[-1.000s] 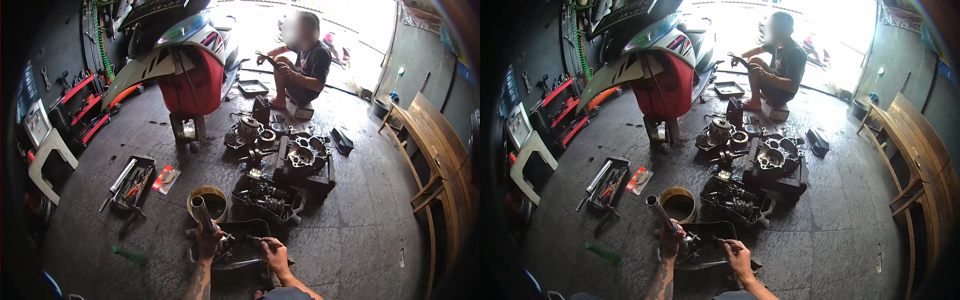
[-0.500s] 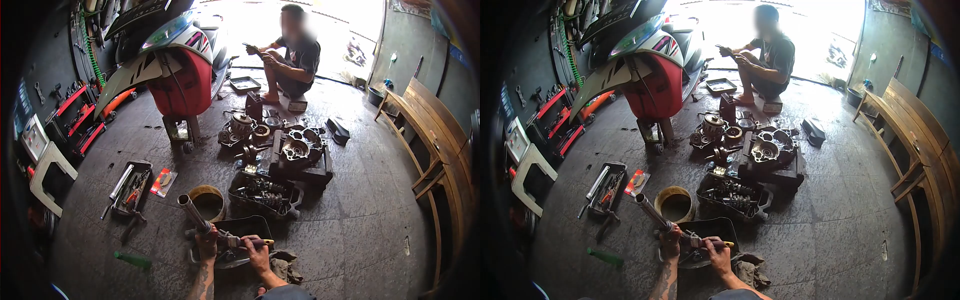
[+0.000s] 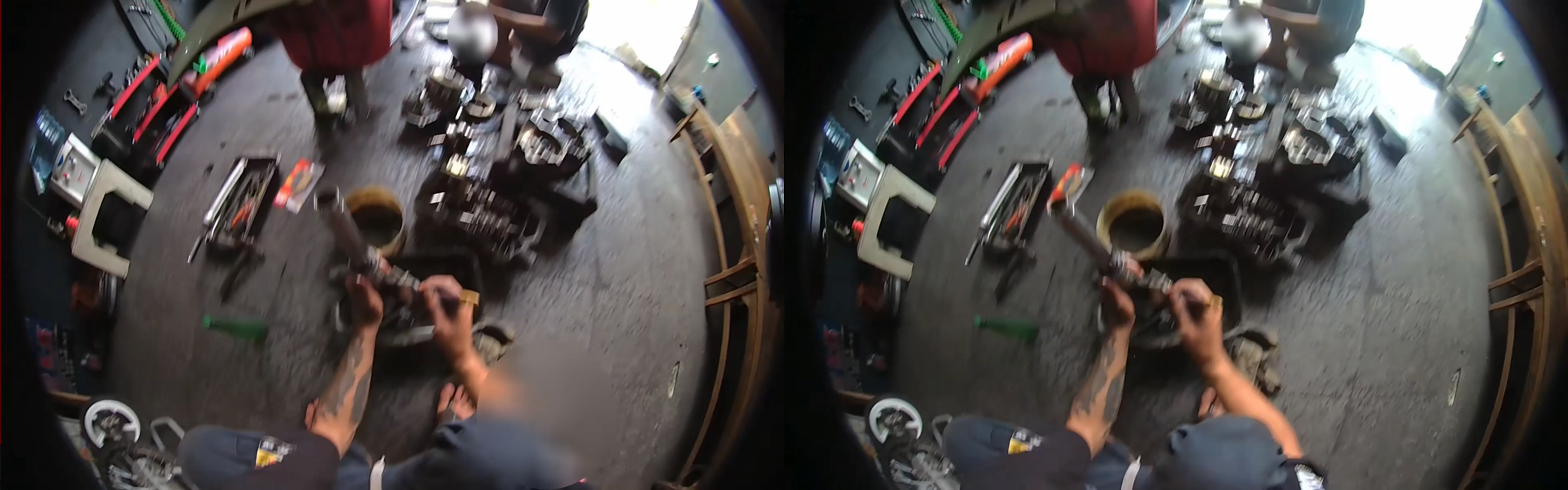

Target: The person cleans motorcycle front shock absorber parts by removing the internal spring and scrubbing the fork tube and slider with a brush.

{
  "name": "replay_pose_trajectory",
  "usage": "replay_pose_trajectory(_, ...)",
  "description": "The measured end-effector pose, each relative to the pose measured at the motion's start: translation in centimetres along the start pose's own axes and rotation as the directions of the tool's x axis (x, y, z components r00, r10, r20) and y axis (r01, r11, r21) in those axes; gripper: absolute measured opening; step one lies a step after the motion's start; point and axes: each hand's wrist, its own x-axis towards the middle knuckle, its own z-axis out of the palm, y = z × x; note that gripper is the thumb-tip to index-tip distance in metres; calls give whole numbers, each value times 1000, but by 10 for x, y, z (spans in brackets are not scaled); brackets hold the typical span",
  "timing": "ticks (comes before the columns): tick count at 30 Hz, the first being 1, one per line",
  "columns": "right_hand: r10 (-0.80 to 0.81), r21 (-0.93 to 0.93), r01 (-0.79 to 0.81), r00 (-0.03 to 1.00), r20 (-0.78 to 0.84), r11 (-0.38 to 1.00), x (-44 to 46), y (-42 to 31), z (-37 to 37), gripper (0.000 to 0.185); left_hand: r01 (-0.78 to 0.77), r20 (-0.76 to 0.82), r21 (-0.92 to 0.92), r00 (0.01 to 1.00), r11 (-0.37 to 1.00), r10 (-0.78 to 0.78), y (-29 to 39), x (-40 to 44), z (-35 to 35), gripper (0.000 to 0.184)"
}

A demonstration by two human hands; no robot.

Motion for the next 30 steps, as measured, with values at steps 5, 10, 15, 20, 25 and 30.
replay_pose_trajectory(5,46,-454,32,986,160,890,27,20,-33,10,159,-60,-470,976,868,-211,35,29,9,73)
replay_pose_trajectory(10,85,-645,100,965,249,758,35,71,-38,12,155,-69,-469,975,870,-211,46,37,6,76)
replay_pose_trajectory(15,73,-432,-22,992,100,901,37,48,-36,12,122,-54,-502,984,856,-172,55,46,7,72)
replay_pose_trajectory(20,133,92,-129,990,-37,987,14,7,6,12,70,-77,-477,990,876,-121,48,45,15,71)
replay_pose_trajectory(25,92,-154,-93,996,-14,984,20,11,4,9,127,-104,-518,972,846,-210,55,43,15,69)
replay_pose_trajectory(30,110,-188,-103,994,27,977,13,32,0,6,118,-122,-541,969,833,-217,53,43,13,67)
